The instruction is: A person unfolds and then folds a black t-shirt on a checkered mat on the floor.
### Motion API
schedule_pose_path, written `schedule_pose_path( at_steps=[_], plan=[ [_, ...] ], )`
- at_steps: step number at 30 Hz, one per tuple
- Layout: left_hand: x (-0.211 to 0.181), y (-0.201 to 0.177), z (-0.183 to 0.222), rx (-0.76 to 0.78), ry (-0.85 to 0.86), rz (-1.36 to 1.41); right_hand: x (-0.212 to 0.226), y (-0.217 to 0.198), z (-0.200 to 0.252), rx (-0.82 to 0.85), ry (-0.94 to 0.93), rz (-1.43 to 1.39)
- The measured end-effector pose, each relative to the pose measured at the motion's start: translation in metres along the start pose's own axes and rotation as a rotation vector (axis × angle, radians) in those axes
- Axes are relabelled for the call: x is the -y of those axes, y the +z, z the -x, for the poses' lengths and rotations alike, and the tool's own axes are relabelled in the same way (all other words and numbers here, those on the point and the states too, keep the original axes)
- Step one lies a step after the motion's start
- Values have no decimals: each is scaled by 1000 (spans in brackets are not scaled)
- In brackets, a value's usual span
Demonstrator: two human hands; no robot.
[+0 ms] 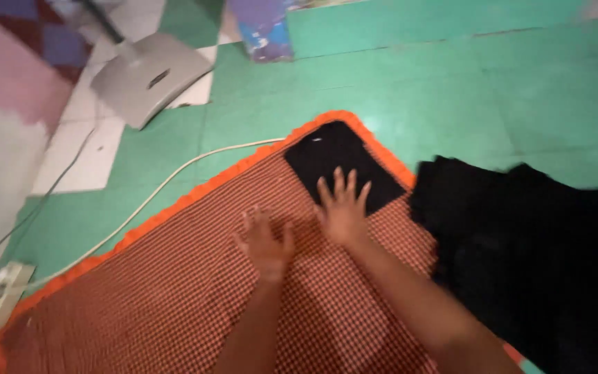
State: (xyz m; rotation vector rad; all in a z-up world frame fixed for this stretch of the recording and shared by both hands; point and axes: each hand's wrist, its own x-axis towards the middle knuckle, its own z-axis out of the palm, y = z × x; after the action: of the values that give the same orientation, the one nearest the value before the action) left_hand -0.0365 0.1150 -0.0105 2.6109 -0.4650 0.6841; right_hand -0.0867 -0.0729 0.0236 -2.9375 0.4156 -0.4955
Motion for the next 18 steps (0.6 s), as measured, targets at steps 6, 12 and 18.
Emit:
schedule_pose_path(
  at_steps=[6,12,18],
  plan=[
    [-43,-88,24,-45,214,316,-7,-39,167,168,-205,-535],
    [-160,-194,94,750,103,935,-92,-123,242,55,434,-463],
    [-257,-260,162,563,529,959,-150,-261,277,-534,691,-120]
  ],
)
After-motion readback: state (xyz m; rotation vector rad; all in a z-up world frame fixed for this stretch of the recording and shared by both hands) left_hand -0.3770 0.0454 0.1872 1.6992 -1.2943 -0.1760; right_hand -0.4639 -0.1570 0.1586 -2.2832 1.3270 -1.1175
